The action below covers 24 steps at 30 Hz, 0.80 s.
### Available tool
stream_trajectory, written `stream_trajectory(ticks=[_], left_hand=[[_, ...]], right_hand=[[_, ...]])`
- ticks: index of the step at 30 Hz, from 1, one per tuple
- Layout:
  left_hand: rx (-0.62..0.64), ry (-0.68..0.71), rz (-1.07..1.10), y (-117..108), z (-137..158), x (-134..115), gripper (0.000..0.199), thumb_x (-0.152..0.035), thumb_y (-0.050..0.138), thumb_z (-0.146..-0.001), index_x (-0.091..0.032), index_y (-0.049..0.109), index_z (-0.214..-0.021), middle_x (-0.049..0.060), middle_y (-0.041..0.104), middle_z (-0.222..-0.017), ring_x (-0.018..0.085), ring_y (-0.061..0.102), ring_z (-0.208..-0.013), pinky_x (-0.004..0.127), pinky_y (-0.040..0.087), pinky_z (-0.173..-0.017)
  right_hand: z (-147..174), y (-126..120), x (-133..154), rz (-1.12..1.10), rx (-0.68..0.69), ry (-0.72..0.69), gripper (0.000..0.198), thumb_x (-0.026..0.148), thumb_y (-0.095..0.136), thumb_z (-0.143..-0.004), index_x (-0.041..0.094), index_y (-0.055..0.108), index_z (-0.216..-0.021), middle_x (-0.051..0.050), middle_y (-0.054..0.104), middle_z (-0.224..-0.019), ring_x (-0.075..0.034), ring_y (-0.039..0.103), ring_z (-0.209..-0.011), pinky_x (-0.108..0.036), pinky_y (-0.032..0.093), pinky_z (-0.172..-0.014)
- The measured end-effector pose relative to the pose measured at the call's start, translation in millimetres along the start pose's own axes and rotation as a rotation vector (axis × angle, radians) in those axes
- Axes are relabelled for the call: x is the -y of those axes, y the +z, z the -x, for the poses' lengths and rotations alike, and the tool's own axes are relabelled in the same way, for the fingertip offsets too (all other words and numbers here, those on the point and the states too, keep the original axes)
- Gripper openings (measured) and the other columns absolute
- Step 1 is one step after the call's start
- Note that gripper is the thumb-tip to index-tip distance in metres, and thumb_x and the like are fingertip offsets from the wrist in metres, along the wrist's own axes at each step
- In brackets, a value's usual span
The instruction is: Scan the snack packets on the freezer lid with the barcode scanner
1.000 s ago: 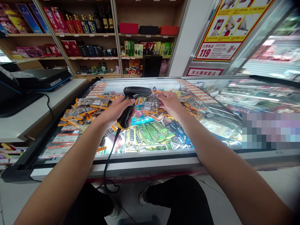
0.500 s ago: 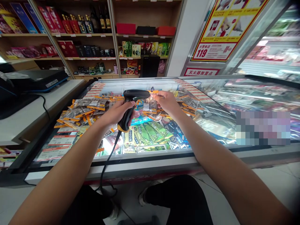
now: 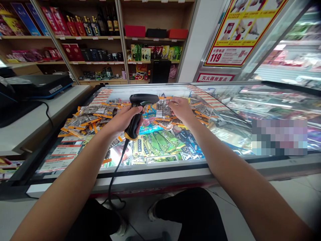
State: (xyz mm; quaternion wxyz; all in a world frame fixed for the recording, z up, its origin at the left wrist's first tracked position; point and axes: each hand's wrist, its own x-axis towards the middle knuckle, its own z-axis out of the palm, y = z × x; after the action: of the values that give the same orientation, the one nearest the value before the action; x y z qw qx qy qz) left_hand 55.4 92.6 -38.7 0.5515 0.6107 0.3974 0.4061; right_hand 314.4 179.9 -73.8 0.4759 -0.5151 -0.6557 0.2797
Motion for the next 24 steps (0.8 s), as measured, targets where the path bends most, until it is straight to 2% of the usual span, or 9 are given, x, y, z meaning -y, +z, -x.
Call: stream_trajectory(ticks=[5,9,11,12,15,18,21,23,24], left_hand=[[0.002,0.000,0.004,0.4,-0.3,1.3,0.030,-0.049,0.062,-0.090,-0.021,0.054,-0.086,0.000,0.065,-0.062,0.016,0.059,-0.041,0.029,0.051,-0.043],[-0.043,0.036,0.024,-0.6,-2.7,1.0,0.032,-0.050,0.062,-0.088,-0.020,0.054,-0.081,0.001,0.064,-0.060,0.016,0.058,-0.039,0.028,0.049,-0.041],[-0.096,0.050,0.050,-1.0,-4.2,-0.9,0.031,-0.050,0.062,-0.086,-0.020,0.055,-0.083,0.000,0.063,-0.059,0.015,0.057,-0.038,0.027,0.046,-0.039],[-0.124,0.054,0.068,-1.0,-4.7,-2.2,0.031,-0.050,0.062,-0.085,-0.020,0.056,-0.084,-0.001,0.063,-0.058,0.015,0.057,-0.038,0.026,0.044,-0.038],[-0.194,0.065,0.125,-0.5,-5.1,-6.2,0.031,-0.050,0.063,-0.082,-0.020,0.056,-0.088,-0.002,0.062,-0.058,0.014,0.055,-0.037,0.024,0.040,-0.036],[-0.232,0.055,0.144,0.0,-4.1,-9.5,0.031,-0.049,0.064,-0.080,-0.021,0.055,-0.089,-0.002,0.062,-0.059,0.014,0.055,-0.038,0.024,0.039,-0.036],[-0.243,0.037,0.144,0.3,-4.5,-10.0,0.030,-0.050,0.063,-0.082,-0.021,0.054,-0.085,-0.001,0.062,-0.059,0.014,0.055,-0.038,0.024,0.039,-0.037],[-0.253,0.033,0.153,0.4,-6.8,-7.6,0.029,-0.049,0.061,-0.083,-0.021,0.054,-0.084,-0.001,0.062,-0.058,0.014,0.055,-0.038,0.024,0.041,-0.037],[-0.257,0.034,0.159,0.5,-8.4,-5.4,0.029,-0.049,0.061,-0.083,-0.021,0.054,-0.084,-0.001,0.062,-0.058,0.014,0.055,-0.038,0.025,0.042,-0.037]], right_hand=[[-4.0,-0.6,-5.8,-0.008,-0.003,-0.032,0.024,0.040,0.066,-0.092,0.021,0.062,-0.078,0.002,0.050,-0.064,-0.014,0.048,-0.052,-0.029,0.044,-0.054],[-12.0,-11.4,-7.0,0.120,-0.094,-0.006,0.018,0.032,0.066,-0.090,0.021,0.064,-0.076,-0.001,0.059,-0.068,-0.018,0.056,-0.062,-0.032,0.048,-0.062],[-18.9,-22.5,-10.5,0.196,-0.159,0.049,0.010,0.029,0.069,-0.089,0.020,0.068,-0.086,-0.004,0.065,-0.071,-0.022,0.061,-0.067,-0.035,0.050,-0.066],[-22.9,-28.9,-13.7,0.233,-0.194,0.078,0.011,0.029,0.070,-0.088,0.019,0.070,-0.093,-0.005,0.066,-0.073,-0.024,0.063,-0.070,-0.037,0.051,-0.068],[-34.5,-47.0,-28.9,0.354,-0.291,0.126,0.029,0.030,0.072,-0.086,0.017,0.070,-0.112,-0.008,0.070,-0.080,-0.030,0.067,-0.079,-0.045,0.055,-0.079],[-39.4,-57.3,-43.1,0.517,-0.348,0.122,0.042,0.030,0.072,-0.083,0.015,0.068,-0.122,-0.015,0.073,-0.099,-0.038,0.068,-0.102,-0.057,0.051,-0.098],[-35.3,-51.8,-41.2,0.650,-0.438,0.018,0.049,0.032,0.072,-0.082,0.017,0.067,-0.129,-0.020,0.069,-0.128,-0.045,0.057,-0.130,-0.068,0.039,-0.111],[-30.6,-35.5,-28.3,0.644,-0.418,-0.135,0.044,0.031,0.067,-0.086,0.019,0.068,-0.128,-0.020,0.067,-0.134,-0.043,0.055,-0.134,-0.067,0.038,-0.114],[-28.9,-23.3,-19.6,0.608,-0.361,-0.220,0.039,0.030,0.063,-0.089,0.019,0.069,-0.126,-0.019,0.069,-0.132,-0.041,0.058,-0.131,-0.063,0.040,-0.114]])
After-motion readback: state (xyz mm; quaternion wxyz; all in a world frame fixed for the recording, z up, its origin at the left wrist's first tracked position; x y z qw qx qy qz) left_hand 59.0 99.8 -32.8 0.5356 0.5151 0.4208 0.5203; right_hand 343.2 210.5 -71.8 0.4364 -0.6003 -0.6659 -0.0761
